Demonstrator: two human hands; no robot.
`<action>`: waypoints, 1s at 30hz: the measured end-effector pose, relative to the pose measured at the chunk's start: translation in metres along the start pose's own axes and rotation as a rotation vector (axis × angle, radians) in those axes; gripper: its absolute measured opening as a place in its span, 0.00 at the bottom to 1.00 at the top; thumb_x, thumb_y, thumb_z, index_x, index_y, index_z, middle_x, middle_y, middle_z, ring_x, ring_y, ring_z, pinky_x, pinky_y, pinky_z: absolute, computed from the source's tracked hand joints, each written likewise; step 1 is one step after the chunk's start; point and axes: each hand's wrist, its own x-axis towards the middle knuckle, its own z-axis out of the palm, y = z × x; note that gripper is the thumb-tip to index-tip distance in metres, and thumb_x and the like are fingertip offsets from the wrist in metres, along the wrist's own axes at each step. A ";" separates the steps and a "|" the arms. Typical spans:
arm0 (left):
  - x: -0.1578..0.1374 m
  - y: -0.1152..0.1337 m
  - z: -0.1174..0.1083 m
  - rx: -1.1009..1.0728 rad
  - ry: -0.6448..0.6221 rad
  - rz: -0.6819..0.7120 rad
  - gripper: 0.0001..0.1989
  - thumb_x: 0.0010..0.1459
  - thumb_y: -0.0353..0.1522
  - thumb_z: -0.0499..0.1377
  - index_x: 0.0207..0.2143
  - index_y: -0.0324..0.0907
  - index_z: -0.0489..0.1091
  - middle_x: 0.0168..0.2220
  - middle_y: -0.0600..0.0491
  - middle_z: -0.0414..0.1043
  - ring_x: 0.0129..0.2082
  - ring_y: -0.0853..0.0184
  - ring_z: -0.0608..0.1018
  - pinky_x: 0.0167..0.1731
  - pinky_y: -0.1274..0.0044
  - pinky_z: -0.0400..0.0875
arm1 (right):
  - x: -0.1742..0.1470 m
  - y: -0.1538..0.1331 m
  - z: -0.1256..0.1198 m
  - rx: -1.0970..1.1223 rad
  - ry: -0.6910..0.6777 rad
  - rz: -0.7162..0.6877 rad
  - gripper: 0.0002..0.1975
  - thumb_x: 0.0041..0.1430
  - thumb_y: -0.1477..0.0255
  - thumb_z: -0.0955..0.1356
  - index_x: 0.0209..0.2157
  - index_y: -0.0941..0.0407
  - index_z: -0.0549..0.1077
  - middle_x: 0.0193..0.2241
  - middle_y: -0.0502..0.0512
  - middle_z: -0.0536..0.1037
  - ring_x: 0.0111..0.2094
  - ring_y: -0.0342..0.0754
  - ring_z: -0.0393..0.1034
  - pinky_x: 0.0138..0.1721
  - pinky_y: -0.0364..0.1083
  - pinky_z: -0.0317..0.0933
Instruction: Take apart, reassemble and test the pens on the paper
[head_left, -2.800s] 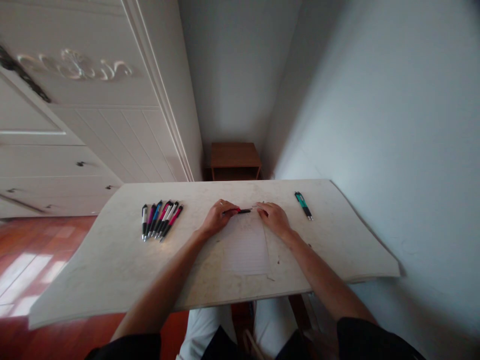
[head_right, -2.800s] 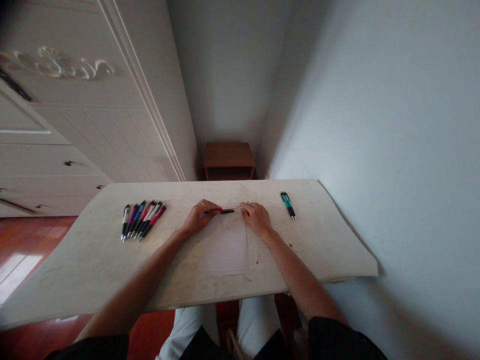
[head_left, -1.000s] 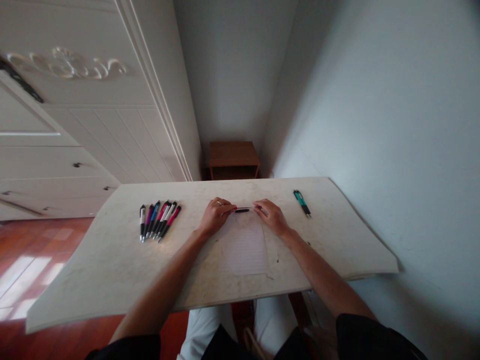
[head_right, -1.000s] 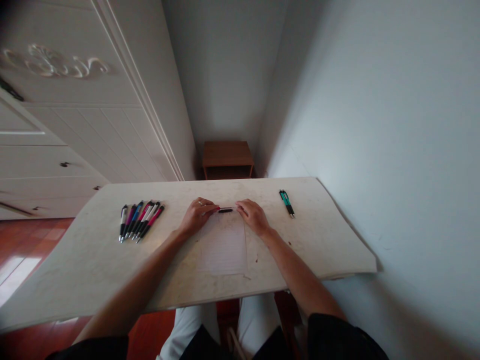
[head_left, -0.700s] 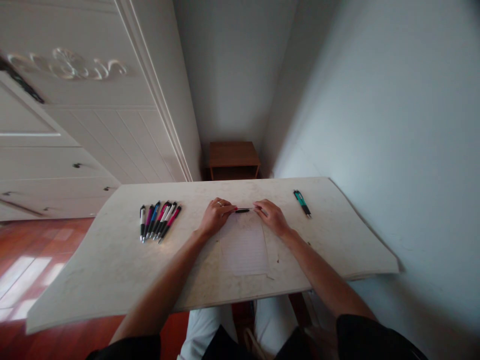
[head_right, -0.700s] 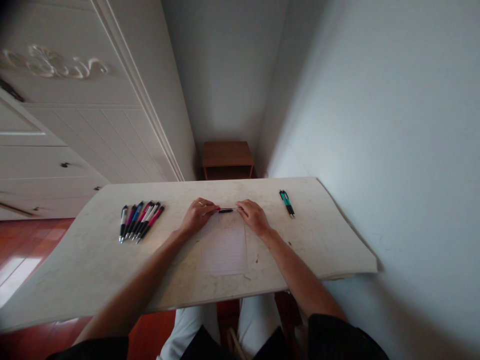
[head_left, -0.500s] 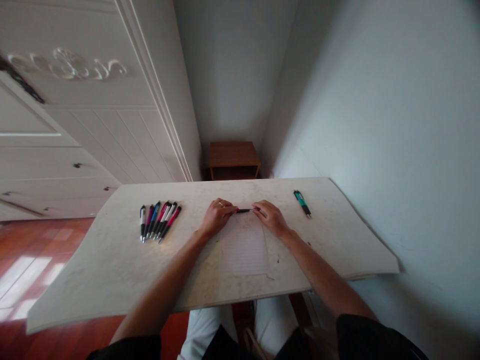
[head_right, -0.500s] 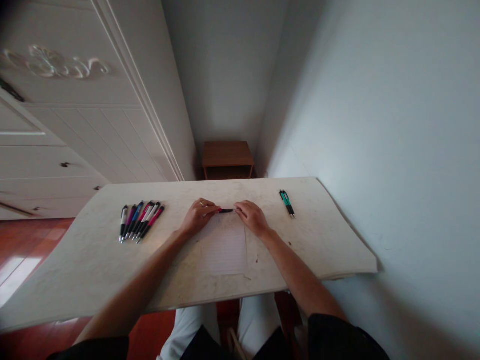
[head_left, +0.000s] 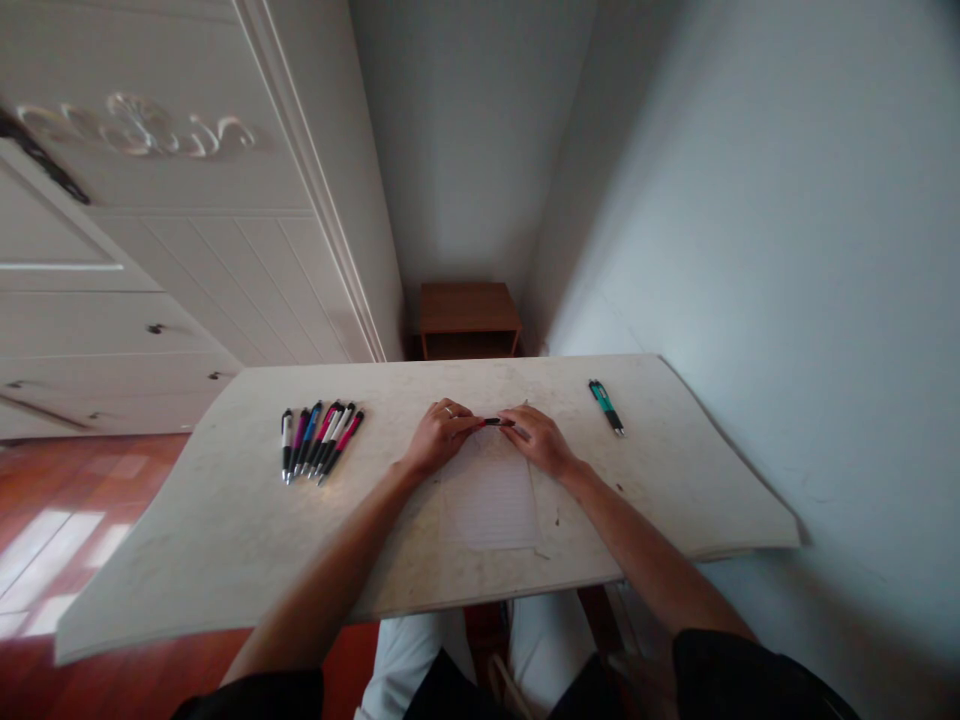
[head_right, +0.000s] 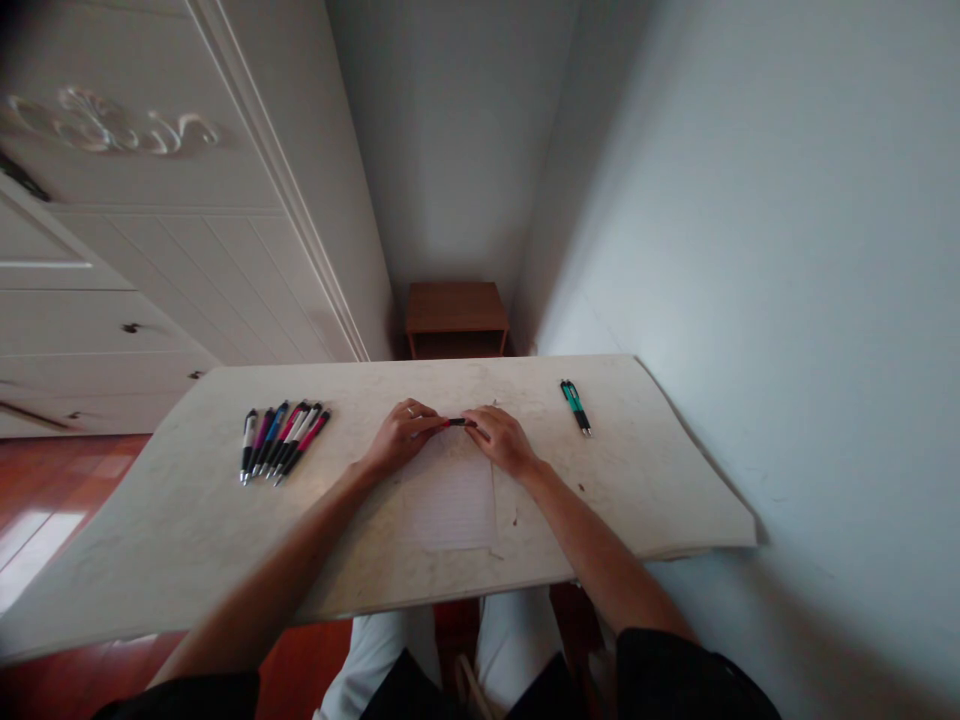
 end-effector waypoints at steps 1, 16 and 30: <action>0.000 0.000 0.000 -0.002 0.004 0.002 0.09 0.62 0.33 0.58 0.41 0.46 0.78 0.35 0.49 0.77 0.37 0.64 0.74 0.38 0.72 0.68 | 0.000 0.000 0.000 0.002 -0.002 0.005 0.11 0.64 0.69 0.64 0.47 0.53 0.73 0.36 0.57 0.78 0.39 0.50 0.73 0.44 0.51 0.69; 0.002 -0.013 -0.007 0.001 0.112 -0.119 0.08 0.62 0.33 0.58 0.40 0.45 0.77 0.37 0.51 0.80 0.37 0.63 0.76 0.41 0.69 0.69 | 0.000 0.000 -0.005 0.130 0.115 0.066 0.27 0.62 0.66 0.66 0.61 0.52 0.59 0.44 0.59 0.77 0.44 0.51 0.72 0.50 0.55 0.66; 0.002 -0.016 -0.008 0.025 0.128 -0.184 0.08 0.63 0.33 0.57 0.39 0.44 0.76 0.36 0.51 0.79 0.38 0.62 0.76 0.42 0.68 0.68 | -0.001 0.008 0.003 -0.064 -0.016 -0.027 0.30 0.60 0.74 0.68 0.63 0.50 0.59 0.40 0.56 0.80 0.43 0.53 0.73 0.50 0.57 0.64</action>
